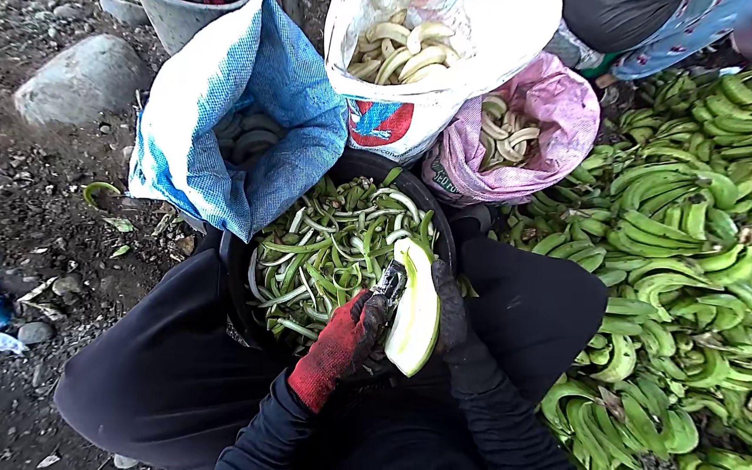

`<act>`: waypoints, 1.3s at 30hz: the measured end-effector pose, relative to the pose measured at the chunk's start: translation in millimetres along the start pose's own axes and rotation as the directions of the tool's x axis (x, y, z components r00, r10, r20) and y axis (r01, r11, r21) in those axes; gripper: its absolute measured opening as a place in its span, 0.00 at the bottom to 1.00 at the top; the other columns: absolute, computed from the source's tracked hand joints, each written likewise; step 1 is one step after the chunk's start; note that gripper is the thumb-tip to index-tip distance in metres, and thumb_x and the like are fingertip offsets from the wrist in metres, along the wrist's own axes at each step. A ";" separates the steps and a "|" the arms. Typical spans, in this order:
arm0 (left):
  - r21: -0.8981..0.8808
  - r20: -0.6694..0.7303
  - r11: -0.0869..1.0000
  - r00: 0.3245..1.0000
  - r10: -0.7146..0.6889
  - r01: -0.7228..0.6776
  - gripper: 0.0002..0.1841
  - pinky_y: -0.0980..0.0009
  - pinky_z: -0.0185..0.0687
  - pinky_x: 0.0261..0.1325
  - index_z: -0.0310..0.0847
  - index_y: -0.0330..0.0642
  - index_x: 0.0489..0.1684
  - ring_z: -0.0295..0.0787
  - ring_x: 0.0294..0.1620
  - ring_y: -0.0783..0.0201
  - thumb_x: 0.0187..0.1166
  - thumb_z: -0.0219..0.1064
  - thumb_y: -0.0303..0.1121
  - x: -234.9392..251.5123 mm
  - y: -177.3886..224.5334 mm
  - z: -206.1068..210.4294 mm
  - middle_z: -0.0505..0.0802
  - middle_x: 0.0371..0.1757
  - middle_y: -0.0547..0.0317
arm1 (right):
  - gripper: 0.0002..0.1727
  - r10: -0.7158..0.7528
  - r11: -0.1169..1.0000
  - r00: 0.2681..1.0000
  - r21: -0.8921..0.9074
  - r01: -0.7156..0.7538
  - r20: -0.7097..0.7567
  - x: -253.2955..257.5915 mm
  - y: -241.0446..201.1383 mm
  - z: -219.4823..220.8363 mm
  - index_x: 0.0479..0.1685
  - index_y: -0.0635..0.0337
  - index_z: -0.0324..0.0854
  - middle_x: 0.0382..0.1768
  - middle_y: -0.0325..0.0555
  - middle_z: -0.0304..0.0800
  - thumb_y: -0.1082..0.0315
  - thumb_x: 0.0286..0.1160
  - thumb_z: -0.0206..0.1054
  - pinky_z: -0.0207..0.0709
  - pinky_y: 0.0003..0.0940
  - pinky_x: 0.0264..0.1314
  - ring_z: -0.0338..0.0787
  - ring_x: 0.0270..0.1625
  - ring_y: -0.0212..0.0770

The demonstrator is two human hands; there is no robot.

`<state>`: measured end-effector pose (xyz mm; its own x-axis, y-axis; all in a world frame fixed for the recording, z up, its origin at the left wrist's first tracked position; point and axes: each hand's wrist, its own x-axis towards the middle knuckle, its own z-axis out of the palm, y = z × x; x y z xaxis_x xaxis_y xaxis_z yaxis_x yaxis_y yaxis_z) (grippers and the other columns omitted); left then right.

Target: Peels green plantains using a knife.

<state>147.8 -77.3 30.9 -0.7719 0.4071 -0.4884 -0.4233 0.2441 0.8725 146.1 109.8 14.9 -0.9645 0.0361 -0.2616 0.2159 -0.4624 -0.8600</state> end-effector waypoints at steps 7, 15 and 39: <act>-0.047 0.033 0.999 0.999 -0.013 0.014 0.22 0.62 0.92 0.30 0.78 0.45 0.60 0.90 0.26 0.64 0.90 0.46 0.51 -2.9 -7.4 0.3 0.90 0.33 0.59 | 0.30 0.060 0.997 0.998 0.040 -0.060 -0.017 -2.0 -3.0 3.8 0.76 0.60 0.73 0.61 0.47 0.89 0.47 0.90 0.47 0.85 0.37 0.67 0.89 0.63 0.37; -0.045 0.078 0.994 0.992 -0.100 0.104 0.23 0.63 0.91 0.30 0.79 0.45 0.60 0.89 0.26 0.64 0.90 0.47 0.52 -8.5 -10.5 3.0 0.90 0.33 0.59 | 0.34 -0.014 0.985 0.998 -0.173 0.003 -0.064 0.3 8.3 -3.6 0.78 0.64 0.71 0.67 0.49 0.86 0.44 0.88 0.49 0.81 0.36 0.73 0.86 0.68 0.37; 0.096 0.192 0.971 0.953 -0.235 0.220 0.28 0.61 0.91 0.30 0.79 0.50 0.59 0.90 0.25 0.62 0.83 0.53 0.64 -38.3 -18.2 -9.7 0.90 0.32 0.59 | 0.37 0.171 0.975 0.985 0.138 -0.173 0.030 13.4 22.8 -14.4 0.79 0.62 0.64 0.52 0.54 0.87 0.38 0.88 0.44 0.89 0.44 0.50 0.92 0.47 0.46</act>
<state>180.5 -105.9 33.9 -0.5449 0.4998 -0.6733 -0.5353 0.4107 0.7381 140.3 112.6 -14.6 -0.9176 -0.0700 -0.3914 0.3567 -0.5798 -0.7325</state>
